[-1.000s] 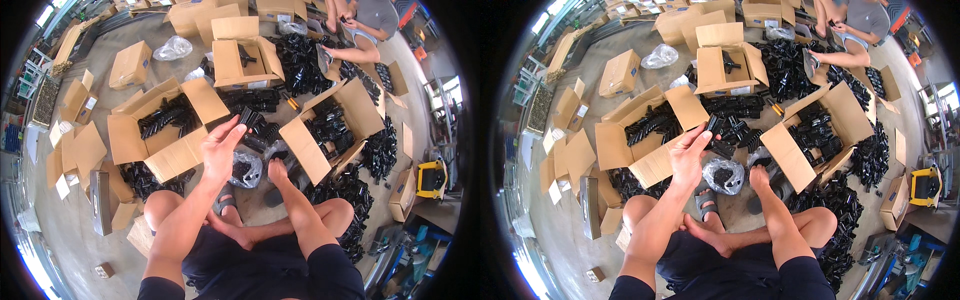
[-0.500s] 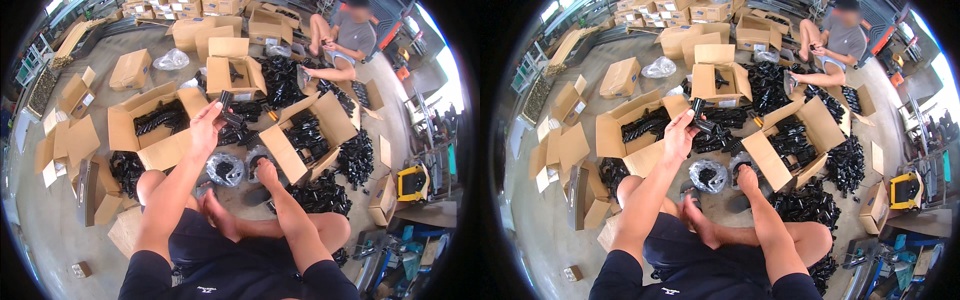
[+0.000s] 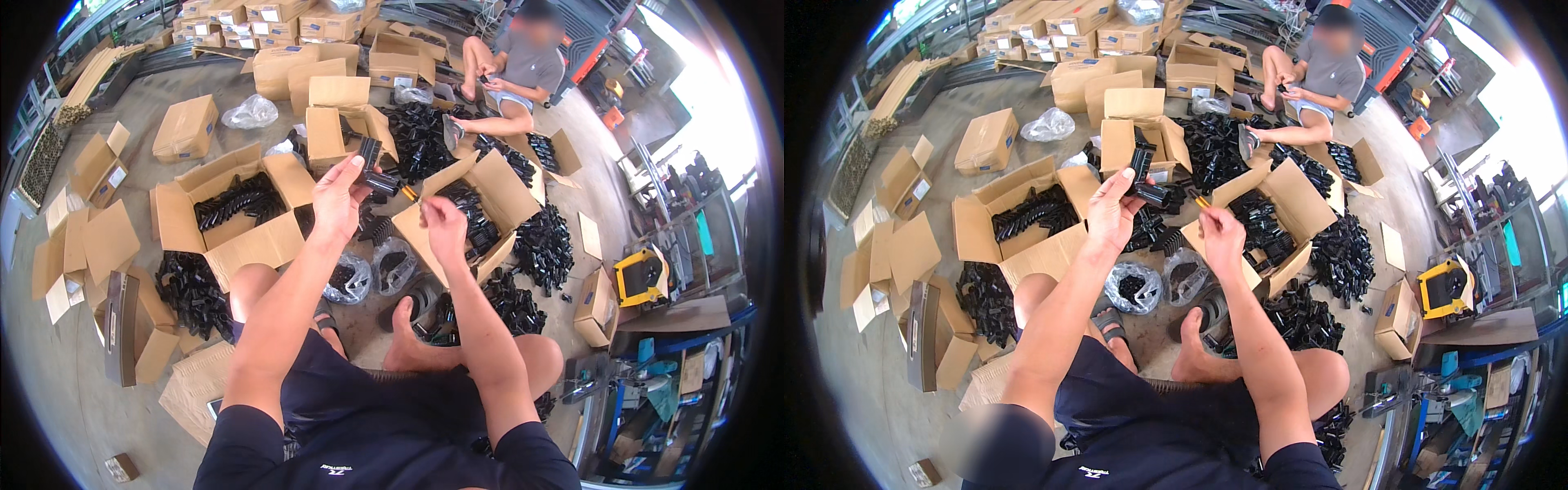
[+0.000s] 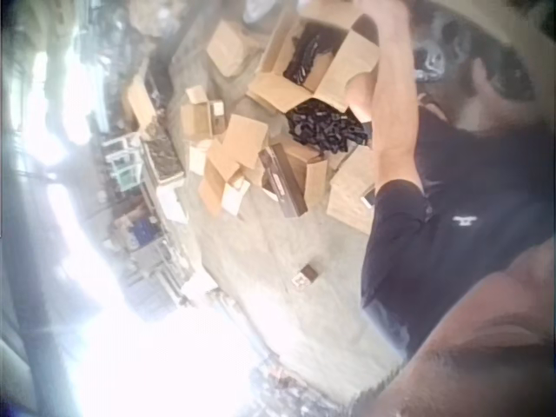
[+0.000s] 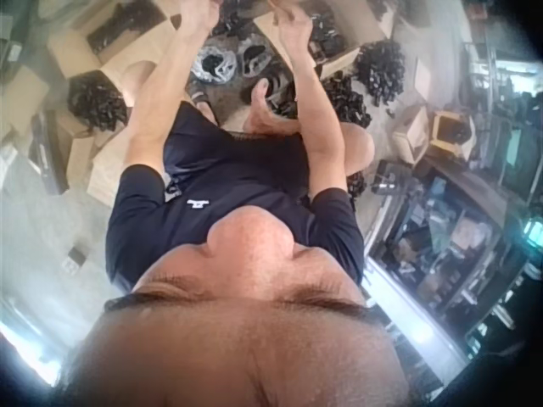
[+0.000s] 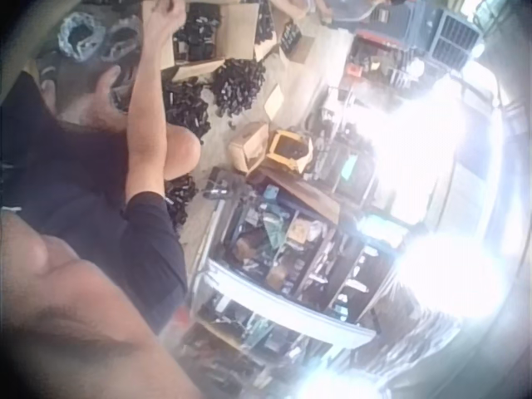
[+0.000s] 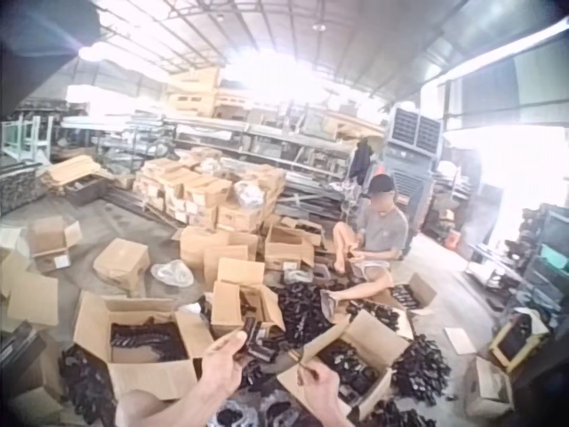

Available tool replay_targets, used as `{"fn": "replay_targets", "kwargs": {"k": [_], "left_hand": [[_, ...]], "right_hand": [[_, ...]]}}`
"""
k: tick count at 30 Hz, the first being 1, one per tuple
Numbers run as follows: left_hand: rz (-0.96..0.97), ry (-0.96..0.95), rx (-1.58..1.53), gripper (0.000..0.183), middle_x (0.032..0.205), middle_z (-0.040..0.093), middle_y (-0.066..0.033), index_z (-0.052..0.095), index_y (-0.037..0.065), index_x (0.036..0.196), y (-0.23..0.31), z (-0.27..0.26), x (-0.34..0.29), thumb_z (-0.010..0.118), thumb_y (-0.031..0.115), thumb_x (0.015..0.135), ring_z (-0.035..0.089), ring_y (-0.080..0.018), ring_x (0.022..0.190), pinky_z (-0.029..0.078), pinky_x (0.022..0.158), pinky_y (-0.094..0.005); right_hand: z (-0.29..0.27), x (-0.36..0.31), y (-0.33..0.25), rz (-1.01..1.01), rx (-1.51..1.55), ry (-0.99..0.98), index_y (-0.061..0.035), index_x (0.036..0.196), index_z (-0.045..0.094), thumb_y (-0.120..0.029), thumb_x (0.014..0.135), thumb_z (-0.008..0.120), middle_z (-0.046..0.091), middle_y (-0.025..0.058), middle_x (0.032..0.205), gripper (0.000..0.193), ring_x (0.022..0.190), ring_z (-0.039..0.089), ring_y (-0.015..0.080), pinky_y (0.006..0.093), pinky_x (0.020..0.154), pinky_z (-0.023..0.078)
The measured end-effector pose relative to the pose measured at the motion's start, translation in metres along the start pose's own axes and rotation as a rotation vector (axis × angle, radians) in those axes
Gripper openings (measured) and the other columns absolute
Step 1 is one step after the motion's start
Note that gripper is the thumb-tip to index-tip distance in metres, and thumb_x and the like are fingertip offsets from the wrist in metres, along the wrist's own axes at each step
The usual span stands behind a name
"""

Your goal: The person picks up black plastic components from various cardboard boxes on the floor, fits them together, and places the assembled items into a different box.

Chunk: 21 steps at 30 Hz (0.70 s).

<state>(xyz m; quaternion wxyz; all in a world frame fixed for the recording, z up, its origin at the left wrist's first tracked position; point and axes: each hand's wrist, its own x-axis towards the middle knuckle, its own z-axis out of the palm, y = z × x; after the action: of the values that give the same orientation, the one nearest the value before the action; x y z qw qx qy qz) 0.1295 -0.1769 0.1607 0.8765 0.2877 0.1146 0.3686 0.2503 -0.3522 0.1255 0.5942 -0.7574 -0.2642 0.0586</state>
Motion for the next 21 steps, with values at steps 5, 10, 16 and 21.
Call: {"fn": "replay_targets", "kwargs": {"k": [5,10,16,21], "left_hand": [[-0.007,-0.015,0.055,0.024,0.100,0.074,-0.0129,0.068,-0.002,0.115,-0.002,0.012,-0.014,0.067,0.015,0.098,0.073,-0.0212,0.089,0.062,0.077,-0.0317],[-0.006,-0.026,0.082,0.028,0.101,0.073,-0.0101,0.068,-0.002,0.120,-0.004,0.029,-0.032,0.071,0.010,0.094,0.073,-0.0193,0.086,0.061,0.072,-0.0297],[0.078,-0.050,0.180,0.029,0.106,0.074,-0.0096,0.069,-0.004,0.120,-0.007,0.044,-0.046,0.072,0.007,0.093,0.068,-0.0119,0.089,0.056,0.079,-0.0260],[0.049,-0.062,0.231,0.030,0.107,0.074,-0.0082,0.069,0.000,0.122,-0.009,0.050,-0.050,0.072,0.008,0.093,0.070,-0.0113,0.085,0.059,0.070,-0.0244]], "right_hand": [[-0.003,0.015,-0.077,-0.017,0.372,-0.081,0.0025,0.109,0.070,-0.004,0.093,0.070,0.072,0.0051,0.090,0.017,0.076,0.066,0.0096,0.0244,0.066,0.054],[-0.002,0.004,-0.105,0.021,0.376,-0.169,0.0035,0.109,0.070,0.000,0.091,0.071,0.073,0.0065,0.094,0.018,0.079,0.066,0.0091,0.0232,0.073,0.055],[-0.003,-0.009,-0.119,0.060,0.460,-0.168,0.0056,0.109,0.069,-0.001,0.092,0.071,0.073,0.0077,0.094,0.019,0.082,0.067,0.0101,0.0230,0.076,0.055],[-0.005,-0.013,-0.116,-0.026,0.430,-0.078,0.0058,0.108,0.069,-0.002,0.094,0.069,0.072,0.0075,0.093,0.016,0.081,0.067,0.0099,0.0238,0.076,0.056]]}}
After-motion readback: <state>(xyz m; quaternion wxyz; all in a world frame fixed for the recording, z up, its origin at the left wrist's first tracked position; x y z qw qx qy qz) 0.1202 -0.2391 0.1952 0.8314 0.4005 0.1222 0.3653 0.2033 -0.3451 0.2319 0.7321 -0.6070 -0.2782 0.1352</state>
